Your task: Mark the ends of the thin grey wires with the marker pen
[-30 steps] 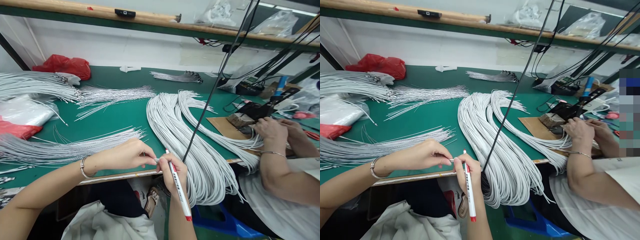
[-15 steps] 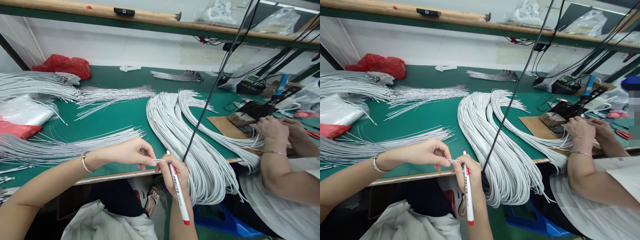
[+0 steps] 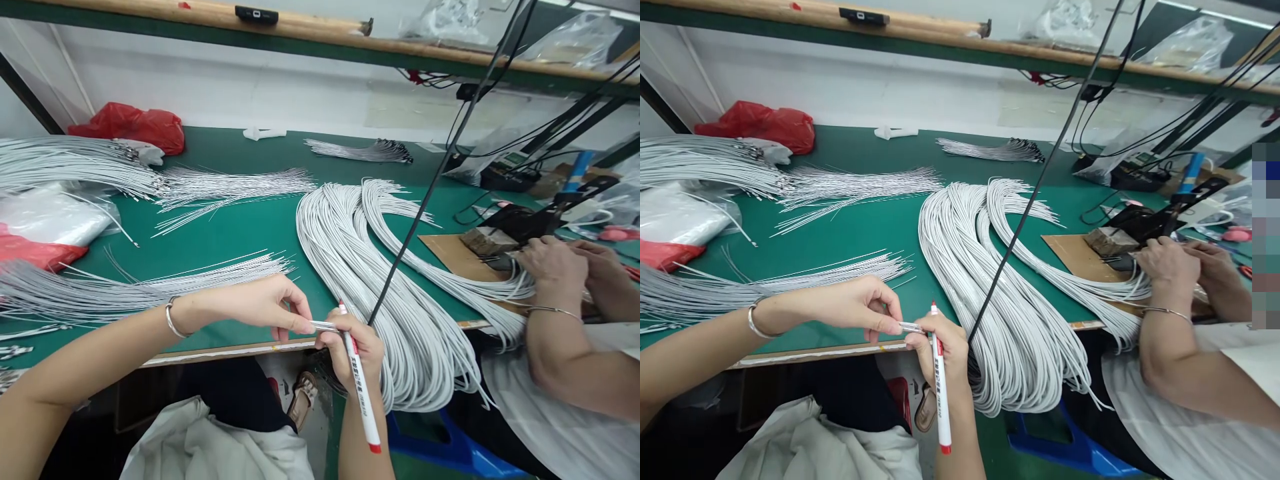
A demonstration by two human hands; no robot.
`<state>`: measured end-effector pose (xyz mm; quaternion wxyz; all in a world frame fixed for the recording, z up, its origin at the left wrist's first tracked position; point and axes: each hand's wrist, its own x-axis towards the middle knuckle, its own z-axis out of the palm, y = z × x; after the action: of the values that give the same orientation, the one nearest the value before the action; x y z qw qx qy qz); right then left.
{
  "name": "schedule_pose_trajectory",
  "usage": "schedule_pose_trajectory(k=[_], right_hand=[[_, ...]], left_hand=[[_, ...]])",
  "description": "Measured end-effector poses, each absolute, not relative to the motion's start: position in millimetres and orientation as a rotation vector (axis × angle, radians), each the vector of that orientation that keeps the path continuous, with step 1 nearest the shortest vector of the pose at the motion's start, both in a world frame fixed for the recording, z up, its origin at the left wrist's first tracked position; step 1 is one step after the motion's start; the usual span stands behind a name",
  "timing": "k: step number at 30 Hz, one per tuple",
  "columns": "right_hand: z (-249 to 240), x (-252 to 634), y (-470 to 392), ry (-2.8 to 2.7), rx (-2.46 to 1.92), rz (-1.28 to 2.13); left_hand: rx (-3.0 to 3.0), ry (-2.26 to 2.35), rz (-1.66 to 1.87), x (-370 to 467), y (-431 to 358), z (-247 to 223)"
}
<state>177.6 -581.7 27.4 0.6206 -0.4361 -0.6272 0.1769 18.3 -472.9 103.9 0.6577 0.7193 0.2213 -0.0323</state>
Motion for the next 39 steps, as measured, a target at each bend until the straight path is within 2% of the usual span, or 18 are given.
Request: schedule_pose_trajectory(k=[6,13,31,39], right_hand=[[24.9,177.6,-581.7,-1.419,-1.010,0.425],[28.8,172.5,-585.0,-1.414,-1.168,0.423],[19.5,176.5,-580.0,-1.448,-1.009,0.358],[24.0,172.7,-584.4,-1.344,-1.087,0.419]], left_hand=[[1.451,0.480,-0.152,19.2,-465.7,99.4],[1.702,0.547,-0.022,20.6,-472.8,101.4],[2.217,0.438,0.060,17.7,-485.0,119.0],[1.971,0.459,0.020,19.7,-476.8,112.6]])
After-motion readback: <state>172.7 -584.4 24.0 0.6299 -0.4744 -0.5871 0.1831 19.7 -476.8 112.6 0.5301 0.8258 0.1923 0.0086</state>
